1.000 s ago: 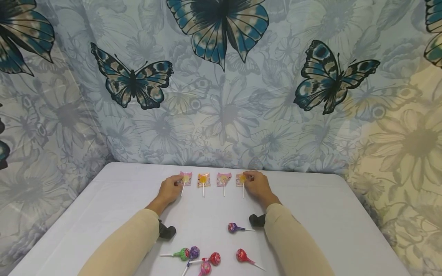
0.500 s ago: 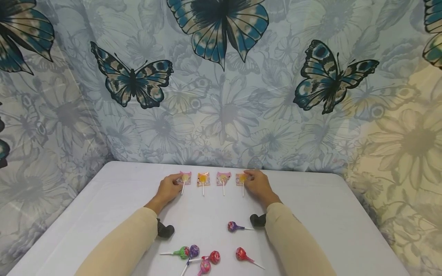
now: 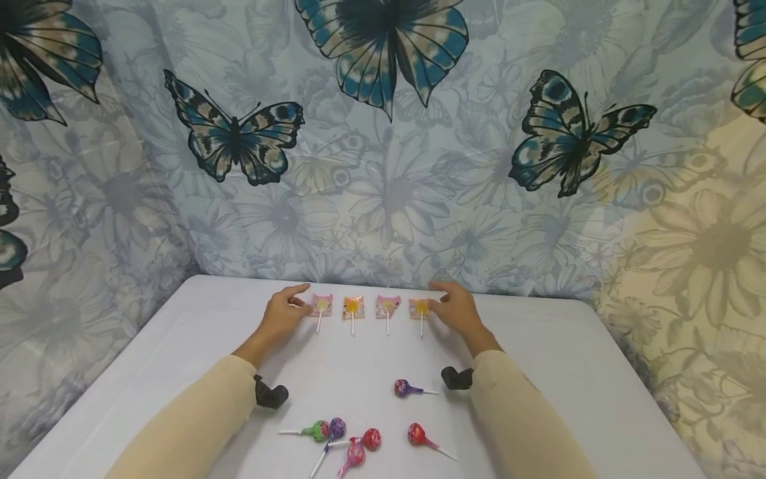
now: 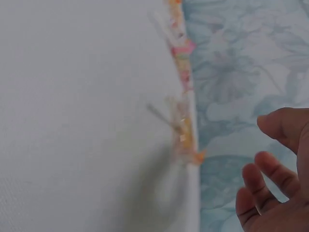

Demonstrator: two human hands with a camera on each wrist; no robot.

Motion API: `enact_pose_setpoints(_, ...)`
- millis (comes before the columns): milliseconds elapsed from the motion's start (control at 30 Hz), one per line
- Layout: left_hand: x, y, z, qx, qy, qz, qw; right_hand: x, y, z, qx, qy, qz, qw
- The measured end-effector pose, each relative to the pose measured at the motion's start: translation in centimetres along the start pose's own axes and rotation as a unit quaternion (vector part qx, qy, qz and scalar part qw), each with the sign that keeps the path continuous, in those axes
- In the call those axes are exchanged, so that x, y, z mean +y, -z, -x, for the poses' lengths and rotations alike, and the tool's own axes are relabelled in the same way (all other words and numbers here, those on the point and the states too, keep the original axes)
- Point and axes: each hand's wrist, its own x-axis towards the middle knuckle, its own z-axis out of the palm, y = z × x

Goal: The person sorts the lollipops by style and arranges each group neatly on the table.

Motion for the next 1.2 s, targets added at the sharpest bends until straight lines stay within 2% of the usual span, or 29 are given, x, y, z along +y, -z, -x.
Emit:
enact_pose_setpoints(100,1.2,0.8,0.5,-0.004,-0.022,0.014,0.9996,-1.0,1.0,0.7,0.016,0.029,-0.02,0.999)
enact_pose_setpoints(267,3.2,1.9,2.0,-0.019,-0.061,0.035,0.9973,-2.7,2.2,2.4,0.039,0.085,-0.047,0.995)
enact_pose_setpoints(500,4.7,2.4,5.6,-0.026,-0.15,0.078,0.9853,-4.7,3.4,5.8,0.065,0.164,-0.083,0.981)
enact_pose_setpoints(600,5.0,2.3,7.3,-0.028,-0.172,0.094,0.9802,-5.6,3.7,7.5,0.074,0.187,-0.088,0.976)
enact_pose_setpoints(867,5.5,1.5,11.0,-0.039,-0.201,0.107,0.9731,-7.3,4.0,11.8,0.085,0.196,-0.104,0.971)
enact_pose_setpoints(1100,4.4,1.2,13.1,-0.056,-0.205,0.094,0.9727,-7.2,3.5,14.4,0.087,0.232,-0.14,0.959)
enact_pose_setpoints(1200,3.9,1.0,13.9,-0.064,-0.199,0.102,0.9726,-7.1,3.2,15.3,0.084,0.238,-0.142,0.957)
